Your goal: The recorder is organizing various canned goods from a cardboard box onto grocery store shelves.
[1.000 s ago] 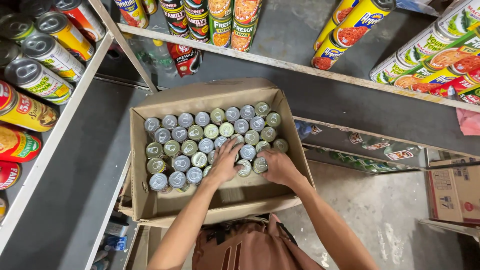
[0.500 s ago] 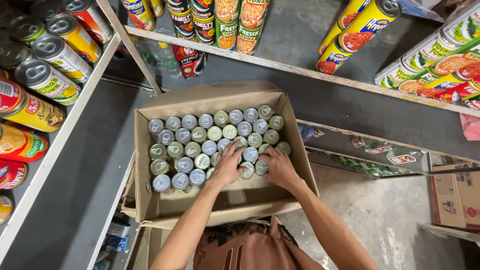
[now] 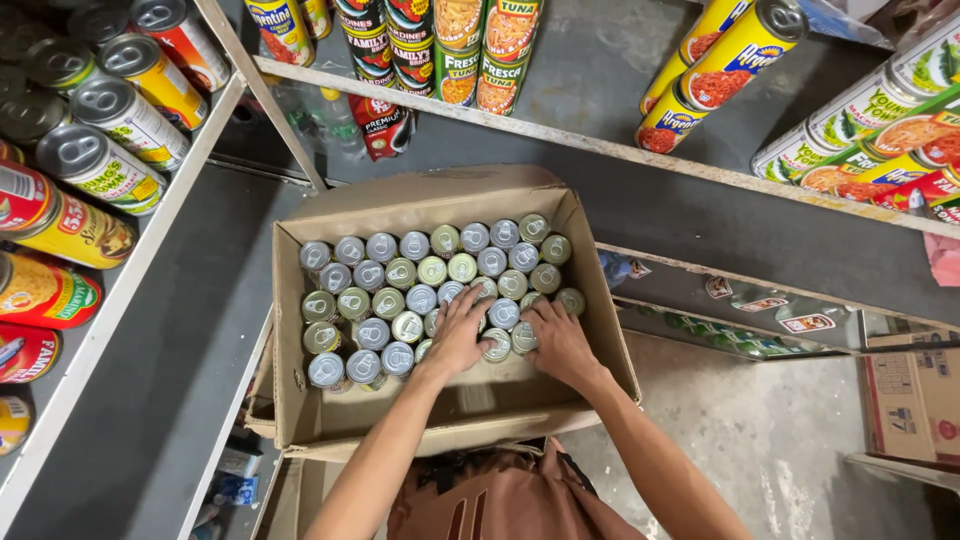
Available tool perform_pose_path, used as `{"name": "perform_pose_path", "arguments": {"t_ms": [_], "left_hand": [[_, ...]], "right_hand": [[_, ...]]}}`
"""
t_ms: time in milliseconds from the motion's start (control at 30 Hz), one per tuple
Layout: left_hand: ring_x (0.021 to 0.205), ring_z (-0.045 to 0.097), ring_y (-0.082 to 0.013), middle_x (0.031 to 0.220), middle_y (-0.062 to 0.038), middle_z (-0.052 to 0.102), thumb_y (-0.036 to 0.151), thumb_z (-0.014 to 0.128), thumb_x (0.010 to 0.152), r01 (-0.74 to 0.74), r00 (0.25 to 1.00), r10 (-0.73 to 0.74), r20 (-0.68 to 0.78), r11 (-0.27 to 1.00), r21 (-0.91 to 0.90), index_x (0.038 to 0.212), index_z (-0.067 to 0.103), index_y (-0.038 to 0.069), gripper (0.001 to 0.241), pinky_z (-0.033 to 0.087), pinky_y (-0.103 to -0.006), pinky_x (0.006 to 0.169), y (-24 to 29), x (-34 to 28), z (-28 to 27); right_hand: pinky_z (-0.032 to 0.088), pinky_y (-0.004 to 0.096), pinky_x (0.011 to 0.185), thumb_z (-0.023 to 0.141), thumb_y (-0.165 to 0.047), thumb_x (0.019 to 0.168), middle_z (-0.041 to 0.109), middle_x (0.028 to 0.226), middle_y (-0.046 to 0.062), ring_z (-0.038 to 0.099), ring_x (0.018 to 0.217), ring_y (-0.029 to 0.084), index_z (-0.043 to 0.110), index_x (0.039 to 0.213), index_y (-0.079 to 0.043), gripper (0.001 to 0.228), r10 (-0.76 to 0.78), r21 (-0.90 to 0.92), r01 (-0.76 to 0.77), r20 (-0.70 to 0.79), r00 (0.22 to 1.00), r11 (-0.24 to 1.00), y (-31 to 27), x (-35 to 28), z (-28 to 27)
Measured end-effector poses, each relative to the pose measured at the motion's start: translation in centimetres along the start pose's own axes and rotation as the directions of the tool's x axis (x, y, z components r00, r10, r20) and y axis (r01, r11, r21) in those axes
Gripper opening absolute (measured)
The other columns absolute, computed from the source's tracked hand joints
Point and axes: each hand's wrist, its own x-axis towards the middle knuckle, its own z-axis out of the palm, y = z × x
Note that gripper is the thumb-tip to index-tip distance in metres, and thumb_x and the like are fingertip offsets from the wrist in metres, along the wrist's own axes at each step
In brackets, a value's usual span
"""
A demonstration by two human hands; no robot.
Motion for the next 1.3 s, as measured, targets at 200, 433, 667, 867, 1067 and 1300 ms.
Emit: {"name": "perform_pose_path", "arguments": {"t_ms": [200, 433, 667, 867, 1067, 1300], "left_hand": [[0.155, 0.018, -0.0287, 0.166, -0.006, 0.023, 0.023, 0.088, 0.075, 0.054, 0.996, -0.056, 0.065, 0.998, 0.030, 0.149, 0.046, 0.017, 0.085, 0.011, -0.0566, 0.126, 0.8, -0.1, -0.6], [0.154, 0.020, -0.0348, 0.165, -0.015, 0.024, 0.029, 0.082, 0.083, -0.096, 0.995, 0.097, -0.013, 0.994, 0.053, 0.153, 0.039, 0.009, 0.085, 0.016, -0.0603, 0.121, -1.3, 1.7, -4.7], [0.145, 0.038, -0.0421, 0.159, -0.019, 0.037, 0.025, 0.083, 0.083, -0.199, 0.896, 0.181, -0.404, 0.980, -0.003, 0.151, 0.045, 0.008, 0.080, 0.034, -0.0516, 0.119, 0.7, 3.7, -16.6], [0.143, 0.042, -0.0419, 0.156, -0.019, 0.042, 0.019, 0.083, 0.082, -0.317, 0.748, 0.281, -0.602, 0.947, 0.050, 0.148, 0.046, 0.006, 0.077, 0.038, -0.0489, 0.117, 4.3, 6.6, -22.2], [0.143, 0.042, -0.0441, 0.155, -0.024, 0.040, 0.011, 0.082, 0.080, -0.372, 0.582, 0.296, -0.758, 0.925, 0.076, 0.149, 0.044, 0.001, 0.079, 0.037, -0.0494, 0.118, 5.8, 9.9, -25.5], [0.138, 0.048, -0.0429, 0.151, -0.025, 0.042, 0.011, 0.083, 0.080, -0.377, 0.501, 0.215, -0.839, 0.926, 0.012, 0.148, 0.044, 0.002, 0.079, 0.043, -0.0453, 0.115, 3.9, 13.6, -27.2]], "right_hand": [[0.045, 0.051, 0.099, 0.089, -0.017, 0.066, 0.053, 0.130, 0.007, 0.049, 0.125, 0.033, 0.058, 0.126, -0.013, 0.068, 0.043, -0.038, -0.040, 0.090, 0.995, 0.998, -0.8, 0.3, -1.1], [0.044, 0.051, 0.103, 0.092, -0.038, 0.072, 0.050, 0.137, 0.018, 0.049, 0.128, 0.041, 0.054, 0.134, -0.010, 0.078, -0.027, 0.026, 0.023, 0.189, 0.982, 0.999, 1.8, 3.1, -3.6], [0.055, 0.040, 0.093, 0.078, -0.029, 0.085, 0.066, 0.124, 0.015, 0.069, 0.106, 0.029, 0.060, 0.130, -0.004, 0.054, -0.213, 0.381, 0.222, -0.066, 0.975, 0.898, -1.2, 7.3, -11.7], [0.056, 0.037, 0.089, 0.077, -0.025, 0.090, 0.066, 0.119, 0.013, 0.071, 0.099, 0.025, 0.063, 0.126, -0.004, 0.043, -0.320, 0.307, 0.387, -0.248, 0.914, 0.869, -8.3, 11.3, -18.1], [0.060, 0.037, 0.087, 0.075, -0.019, 0.089, 0.057, 0.136, 0.015, 0.067, 0.110, 0.031, 0.060, 0.131, -0.002, 0.048, -0.435, 0.234, 0.558, -0.420, 0.796, 0.796, -14.0, 14.9, -22.6], [0.054, 0.052, 0.088, 0.083, -0.030, 0.075, 0.034, 0.161, 0.016, 0.059, 0.119, 0.042, 0.040, 0.148, -0.002, 0.089, -0.304, -0.031, 0.313, -0.351, 0.886, 0.949, -16.8, 18.9, -26.2]]}}
